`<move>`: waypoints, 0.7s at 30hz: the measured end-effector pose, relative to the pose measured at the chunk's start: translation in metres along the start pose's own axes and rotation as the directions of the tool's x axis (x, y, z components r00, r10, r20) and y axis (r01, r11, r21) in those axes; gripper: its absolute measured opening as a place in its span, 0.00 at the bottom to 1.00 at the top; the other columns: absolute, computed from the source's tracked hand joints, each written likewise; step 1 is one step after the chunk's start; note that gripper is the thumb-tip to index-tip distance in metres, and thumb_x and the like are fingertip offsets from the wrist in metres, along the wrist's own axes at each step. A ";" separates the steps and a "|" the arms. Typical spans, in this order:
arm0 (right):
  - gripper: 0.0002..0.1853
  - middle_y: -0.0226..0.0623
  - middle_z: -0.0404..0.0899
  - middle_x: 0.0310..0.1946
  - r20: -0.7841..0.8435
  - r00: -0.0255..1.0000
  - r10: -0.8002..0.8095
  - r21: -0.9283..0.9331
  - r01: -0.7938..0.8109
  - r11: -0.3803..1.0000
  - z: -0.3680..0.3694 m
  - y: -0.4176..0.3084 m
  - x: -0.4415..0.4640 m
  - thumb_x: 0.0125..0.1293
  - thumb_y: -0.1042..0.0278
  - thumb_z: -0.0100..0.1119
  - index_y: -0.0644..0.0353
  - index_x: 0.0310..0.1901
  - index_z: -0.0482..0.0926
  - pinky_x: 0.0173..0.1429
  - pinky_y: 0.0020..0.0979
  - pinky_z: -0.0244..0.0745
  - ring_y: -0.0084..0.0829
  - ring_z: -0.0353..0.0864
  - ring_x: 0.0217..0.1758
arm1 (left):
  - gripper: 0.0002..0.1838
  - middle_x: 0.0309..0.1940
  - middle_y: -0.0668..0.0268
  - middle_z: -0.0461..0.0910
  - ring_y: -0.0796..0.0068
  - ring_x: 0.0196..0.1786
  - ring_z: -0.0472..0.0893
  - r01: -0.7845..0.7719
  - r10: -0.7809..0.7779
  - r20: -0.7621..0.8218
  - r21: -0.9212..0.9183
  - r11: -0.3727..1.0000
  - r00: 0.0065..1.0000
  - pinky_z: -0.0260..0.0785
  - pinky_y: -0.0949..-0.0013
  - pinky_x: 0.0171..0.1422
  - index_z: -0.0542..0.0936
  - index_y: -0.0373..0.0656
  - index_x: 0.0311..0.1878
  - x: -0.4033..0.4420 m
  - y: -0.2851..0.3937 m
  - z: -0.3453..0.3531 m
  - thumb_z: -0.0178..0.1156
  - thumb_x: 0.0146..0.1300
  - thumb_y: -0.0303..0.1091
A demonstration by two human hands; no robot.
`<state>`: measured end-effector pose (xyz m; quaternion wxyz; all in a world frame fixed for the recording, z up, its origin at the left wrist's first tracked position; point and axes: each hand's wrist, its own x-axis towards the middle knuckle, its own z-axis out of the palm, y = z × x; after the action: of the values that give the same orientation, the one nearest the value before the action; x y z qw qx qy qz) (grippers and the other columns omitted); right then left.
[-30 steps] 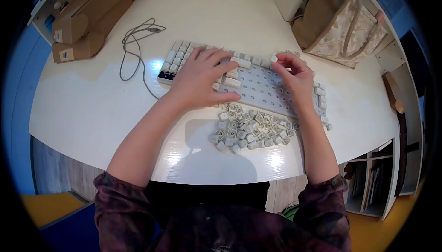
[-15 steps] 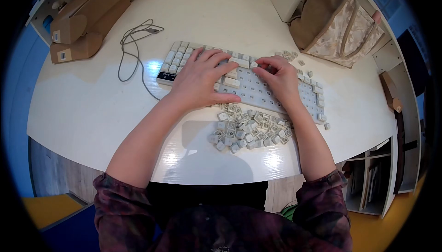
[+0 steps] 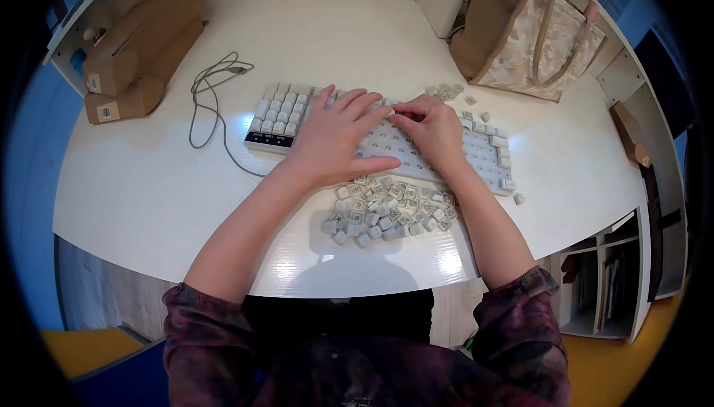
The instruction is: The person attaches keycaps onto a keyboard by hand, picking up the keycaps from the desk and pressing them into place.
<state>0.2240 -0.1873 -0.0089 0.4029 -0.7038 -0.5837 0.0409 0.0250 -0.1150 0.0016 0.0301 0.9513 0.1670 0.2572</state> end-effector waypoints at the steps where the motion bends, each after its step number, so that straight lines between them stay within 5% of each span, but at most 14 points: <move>1: 0.10 0.30 0.86 0.34 -0.001 1.000 -0.007 -0.007 0.007 1.000 0.000 0.000 0.000 0.56 0.59 0.73 0.52 0.38 0.91 0.39 0.34 0.78 0.34 0.86 0.36 | 0.41 0.68 0.59 0.72 0.56 0.73 0.67 0.012 -0.012 0.019 -0.013 1.000 1.000 0.49 0.43 0.80 0.75 0.47 0.68 0.002 0.001 0.003 0.66 0.58 0.64; 21: 0.12 0.32 0.85 0.32 -0.022 1.000 0.000 0.033 0.001 0.999 0.000 0.001 -0.003 0.58 0.67 0.69 0.54 0.44 0.88 0.39 0.33 0.78 0.33 0.84 0.33 | 0.34 0.66 0.59 0.76 0.58 0.71 0.71 0.067 -0.066 0.025 -0.031 0.997 0.997 0.57 0.47 0.76 0.78 0.41 0.64 0.008 0.009 0.013 0.63 0.64 0.58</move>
<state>0.2238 -0.1899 -0.0107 0.4211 -0.6971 -0.5786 0.0426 0.0409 -0.1207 -0.0045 0.0559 0.9476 0.1942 0.2473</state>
